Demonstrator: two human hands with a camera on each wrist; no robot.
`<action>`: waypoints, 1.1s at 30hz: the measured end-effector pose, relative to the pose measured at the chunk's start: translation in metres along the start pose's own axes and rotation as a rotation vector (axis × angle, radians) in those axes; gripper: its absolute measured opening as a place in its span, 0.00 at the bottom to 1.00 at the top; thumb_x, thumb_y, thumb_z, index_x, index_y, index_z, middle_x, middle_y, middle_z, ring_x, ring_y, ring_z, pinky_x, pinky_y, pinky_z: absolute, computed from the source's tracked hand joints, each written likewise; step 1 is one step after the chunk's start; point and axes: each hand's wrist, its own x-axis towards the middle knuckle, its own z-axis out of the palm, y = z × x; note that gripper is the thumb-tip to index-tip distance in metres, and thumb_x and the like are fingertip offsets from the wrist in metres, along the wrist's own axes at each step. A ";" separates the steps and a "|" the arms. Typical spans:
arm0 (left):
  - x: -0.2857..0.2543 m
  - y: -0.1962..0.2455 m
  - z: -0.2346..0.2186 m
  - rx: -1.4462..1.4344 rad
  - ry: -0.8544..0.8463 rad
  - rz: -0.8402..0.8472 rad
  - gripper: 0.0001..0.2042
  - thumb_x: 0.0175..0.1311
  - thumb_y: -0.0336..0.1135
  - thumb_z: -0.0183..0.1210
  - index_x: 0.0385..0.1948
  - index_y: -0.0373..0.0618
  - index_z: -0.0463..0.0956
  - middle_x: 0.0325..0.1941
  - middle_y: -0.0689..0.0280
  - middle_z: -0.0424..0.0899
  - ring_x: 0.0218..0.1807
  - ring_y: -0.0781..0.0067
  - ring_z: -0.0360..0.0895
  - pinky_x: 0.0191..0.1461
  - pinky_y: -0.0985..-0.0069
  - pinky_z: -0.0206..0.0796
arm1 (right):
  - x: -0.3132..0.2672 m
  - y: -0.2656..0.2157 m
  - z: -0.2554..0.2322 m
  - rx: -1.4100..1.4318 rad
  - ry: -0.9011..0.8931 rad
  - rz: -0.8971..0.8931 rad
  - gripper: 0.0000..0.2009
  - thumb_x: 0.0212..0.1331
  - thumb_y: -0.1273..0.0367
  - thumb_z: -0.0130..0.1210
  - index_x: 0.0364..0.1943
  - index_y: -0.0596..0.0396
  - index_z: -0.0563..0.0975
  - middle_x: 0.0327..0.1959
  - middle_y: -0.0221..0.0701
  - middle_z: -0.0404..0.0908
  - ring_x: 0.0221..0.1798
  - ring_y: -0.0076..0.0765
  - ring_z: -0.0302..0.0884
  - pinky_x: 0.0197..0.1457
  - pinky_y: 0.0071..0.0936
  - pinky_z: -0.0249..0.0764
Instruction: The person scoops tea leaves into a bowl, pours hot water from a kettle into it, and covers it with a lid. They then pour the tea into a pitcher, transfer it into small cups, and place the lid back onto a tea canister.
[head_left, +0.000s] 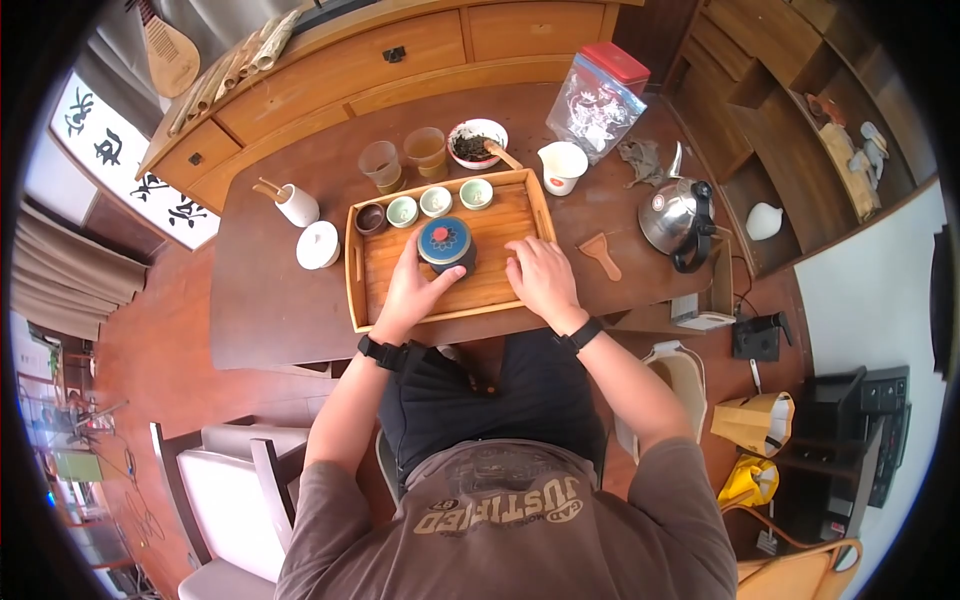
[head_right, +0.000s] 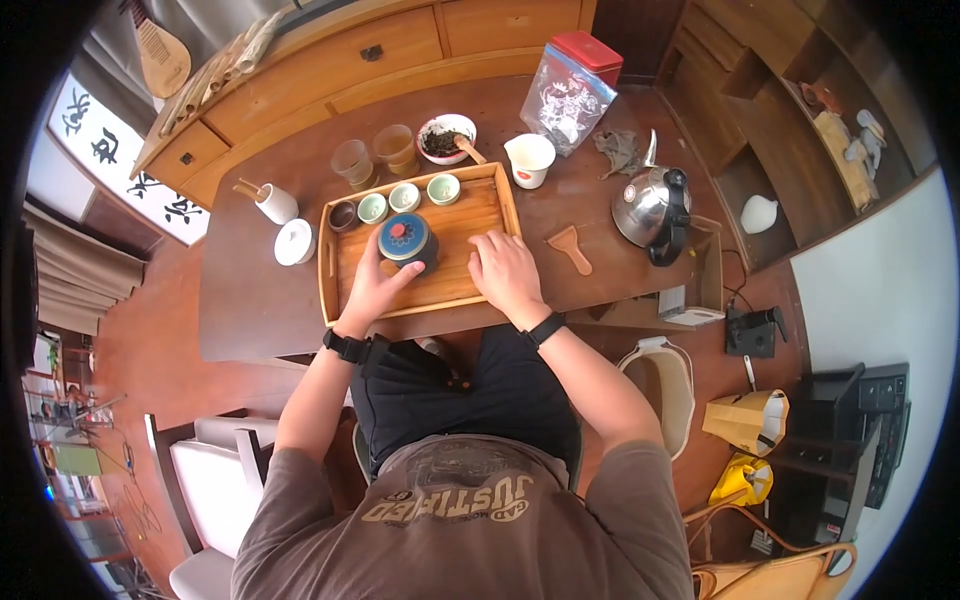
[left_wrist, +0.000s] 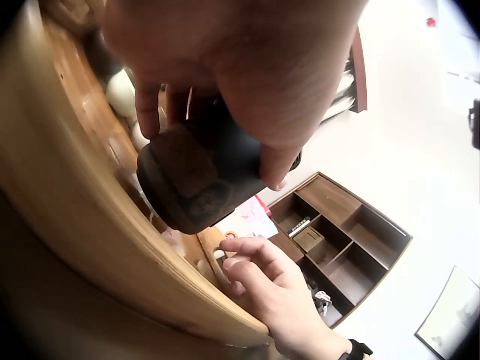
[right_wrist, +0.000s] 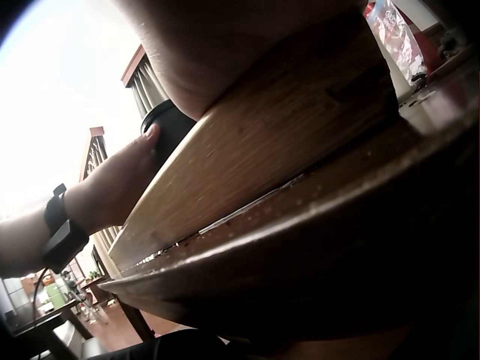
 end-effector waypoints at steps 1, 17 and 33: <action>0.001 0.001 0.003 0.005 -0.006 0.001 0.43 0.63 0.42 0.79 0.74 0.33 0.65 0.68 0.50 0.83 0.71 0.58 0.80 0.75 0.64 0.69 | 0.000 0.000 0.000 -0.005 -0.001 0.005 0.09 0.65 0.70 0.62 0.47 0.54 0.82 0.40 0.36 0.83 0.46 0.48 0.82 0.55 0.44 0.77; -0.002 -0.008 0.020 -0.127 -0.063 0.000 0.44 0.61 0.38 0.80 0.77 0.37 0.64 0.73 0.51 0.77 0.75 0.59 0.75 0.80 0.63 0.65 | 0.003 -0.002 -0.002 -0.005 -0.004 -0.003 0.08 0.64 0.71 0.62 0.45 0.54 0.82 0.39 0.37 0.83 0.45 0.49 0.82 0.54 0.44 0.77; -0.005 -0.002 0.020 0.016 0.112 0.235 0.52 0.59 0.41 0.80 0.82 0.37 0.54 0.79 0.49 0.68 0.79 0.49 0.68 0.82 0.56 0.61 | 0.003 -0.002 -0.002 -0.015 -0.008 -0.006 0.08 0.64 0.71 0.63 0.45 0.55 0.82 0.39 0.36 0.83 0.44 0.49 0.82 0.53 0.44 0.77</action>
